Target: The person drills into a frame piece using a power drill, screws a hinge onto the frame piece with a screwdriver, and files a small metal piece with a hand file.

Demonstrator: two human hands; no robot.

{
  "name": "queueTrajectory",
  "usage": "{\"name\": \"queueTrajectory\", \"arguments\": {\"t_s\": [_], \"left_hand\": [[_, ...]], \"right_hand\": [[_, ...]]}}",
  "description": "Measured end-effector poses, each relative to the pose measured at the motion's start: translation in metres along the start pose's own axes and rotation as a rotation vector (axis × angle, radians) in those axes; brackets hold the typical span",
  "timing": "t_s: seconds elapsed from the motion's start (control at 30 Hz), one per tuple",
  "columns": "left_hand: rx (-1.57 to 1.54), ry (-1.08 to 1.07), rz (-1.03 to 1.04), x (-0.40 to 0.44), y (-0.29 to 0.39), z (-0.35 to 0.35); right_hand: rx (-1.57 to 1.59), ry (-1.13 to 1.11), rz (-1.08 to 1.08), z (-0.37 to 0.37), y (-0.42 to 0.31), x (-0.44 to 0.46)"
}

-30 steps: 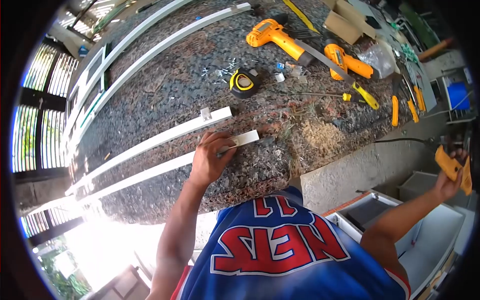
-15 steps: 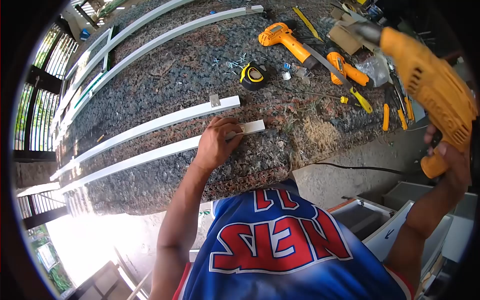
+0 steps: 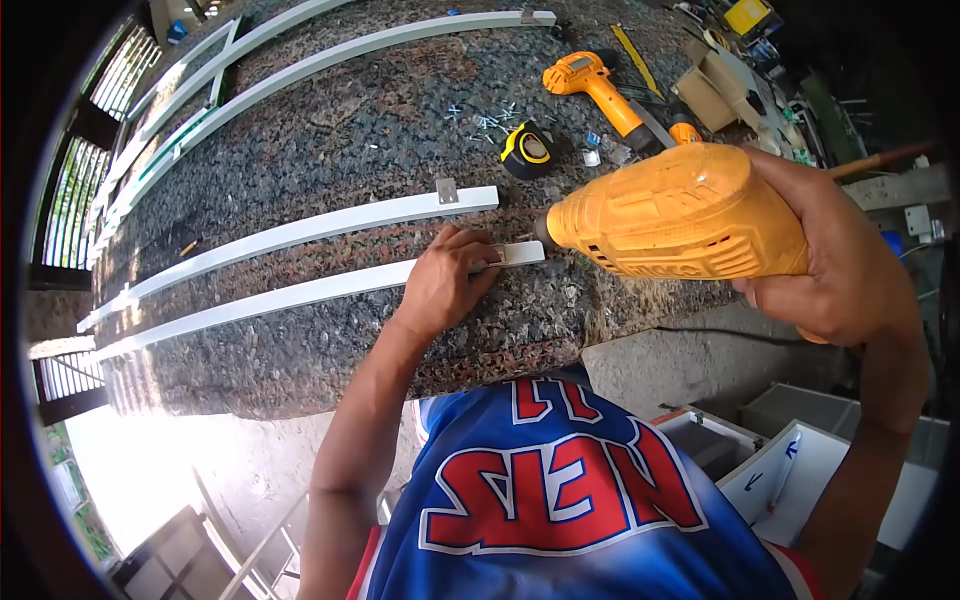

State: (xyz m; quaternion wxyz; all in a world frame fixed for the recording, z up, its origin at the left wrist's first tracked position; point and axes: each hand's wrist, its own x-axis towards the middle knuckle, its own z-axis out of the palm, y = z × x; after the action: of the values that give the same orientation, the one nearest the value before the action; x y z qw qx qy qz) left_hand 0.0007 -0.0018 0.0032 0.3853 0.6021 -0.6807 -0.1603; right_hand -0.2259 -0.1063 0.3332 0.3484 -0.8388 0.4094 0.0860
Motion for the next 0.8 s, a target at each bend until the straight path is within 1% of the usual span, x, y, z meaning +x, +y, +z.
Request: {"name": "queueTrajectory", "arguments": {"t_s": [0.07,0.1,0.2,0.27,0.37,0.57,0.67,0.8], "left_hand": [[-0.001,0.017,0.015,0.0,0.0,0.001],[0.006,0.019,0.044,0.0,0.0,0.0],[0.012,0.017,0.029,-0.001,0.0,0.001],[0.007,0.02,0.023,-0.002,0.0,0.002],[0.015,0.002,0.016,-0.003,0.0,0.001],[-0.006,-0.017,-0.017,-0.003,0.0,0.002],[-0.01,0.039,0.022,-0.003,-0.003,0.005],[-0.019,0.003,0.002,-0.002,0.0,0.001]], "right_hand": [[0.042,-0.007,0.013,0.003,-0.002,0.005],[0.045,-0.006,-0.016,0.002,0.007,0.007],[-0.02,-0.03,-0.129,-0.004,0.028,0.013],[0.009,-0.061,-0.125,-0.002,0.022,0.019],[0.115,-0.111,-0.038,0.005,0.001,0.023],[0.025,-0.149,-0.068,0.01,-0.01,0.032],[-0.001,-0.146,-0.108,0.01,-0.003,0.035],[-0.006,-0.153,-0.077,0.011,-0.005,0.038]]}}
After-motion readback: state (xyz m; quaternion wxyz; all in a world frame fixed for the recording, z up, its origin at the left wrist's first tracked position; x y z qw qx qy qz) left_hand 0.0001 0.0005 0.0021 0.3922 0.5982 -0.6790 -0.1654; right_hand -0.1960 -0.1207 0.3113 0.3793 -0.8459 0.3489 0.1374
